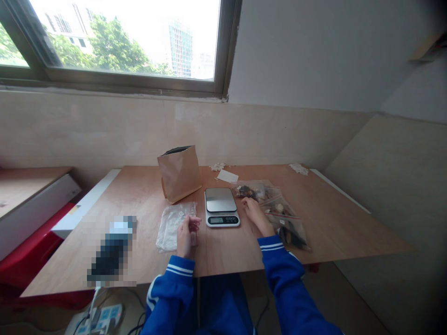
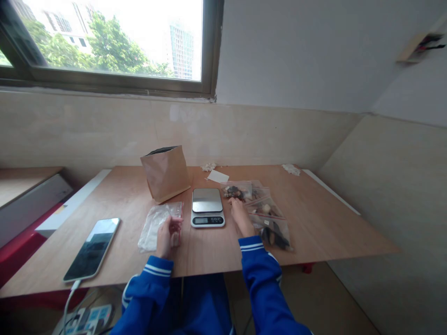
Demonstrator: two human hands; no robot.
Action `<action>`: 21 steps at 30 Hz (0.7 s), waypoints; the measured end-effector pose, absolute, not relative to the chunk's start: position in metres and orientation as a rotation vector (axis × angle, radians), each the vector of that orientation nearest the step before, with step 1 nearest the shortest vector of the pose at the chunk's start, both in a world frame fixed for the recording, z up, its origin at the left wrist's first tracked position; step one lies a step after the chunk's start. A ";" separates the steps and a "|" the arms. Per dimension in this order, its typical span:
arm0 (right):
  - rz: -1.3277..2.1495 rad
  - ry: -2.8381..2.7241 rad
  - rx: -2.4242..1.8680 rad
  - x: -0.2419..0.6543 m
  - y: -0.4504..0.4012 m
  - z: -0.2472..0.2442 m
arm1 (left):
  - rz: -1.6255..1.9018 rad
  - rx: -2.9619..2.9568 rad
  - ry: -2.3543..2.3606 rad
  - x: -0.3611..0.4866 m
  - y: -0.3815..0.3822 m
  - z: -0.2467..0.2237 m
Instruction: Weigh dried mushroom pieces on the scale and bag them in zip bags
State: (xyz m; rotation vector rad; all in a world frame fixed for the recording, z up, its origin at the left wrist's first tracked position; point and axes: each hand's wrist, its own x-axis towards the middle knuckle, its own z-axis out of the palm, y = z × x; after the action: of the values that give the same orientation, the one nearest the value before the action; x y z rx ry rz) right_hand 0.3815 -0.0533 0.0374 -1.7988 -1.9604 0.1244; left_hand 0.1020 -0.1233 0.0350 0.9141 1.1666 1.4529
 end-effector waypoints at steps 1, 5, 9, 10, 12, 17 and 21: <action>0.126 -1.945 -1.793 0.380 -0.049 0.042 | 1.482 0.963 1.213 0.098 -0.123 0.040; 0.226 -1.871 -1.600 0.359 -0.034 0.065 | 1.626 1.146 1.423 0.074 -0.111 0.055; 0.386 -1.852 -1.320 0.325 -0.024 0.080 | 1.699 1.230 1.640 0.044 -0.077 0.054; 0.407 -1.890 -1.272 0.318 -0.023 0.080 | 1.696 1.252 1.668 0.038 -0.066 0.051; 0.405 -1.975 -1.223 0.312 -0.025 0.076 | 1.686 1.354 1.754 0.027 -0.045 0.046; 0.213 -1.913 -1.402 0.338 -0.046 0.049 | 1.532 1.482 1.832 0.012 -0.006 0.031; 0.086 -1.858 -1.710 0.367 -0.068 0.017 | 1.407 1.479 1.711 0.006 0.006 0.015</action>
State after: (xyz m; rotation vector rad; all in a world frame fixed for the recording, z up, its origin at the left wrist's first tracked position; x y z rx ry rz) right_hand 0.3673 -0.0676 0.0170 -1.7104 -1.8584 0.0863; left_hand 0.0065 0.0060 0.0152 1.4788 1.7113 1.4067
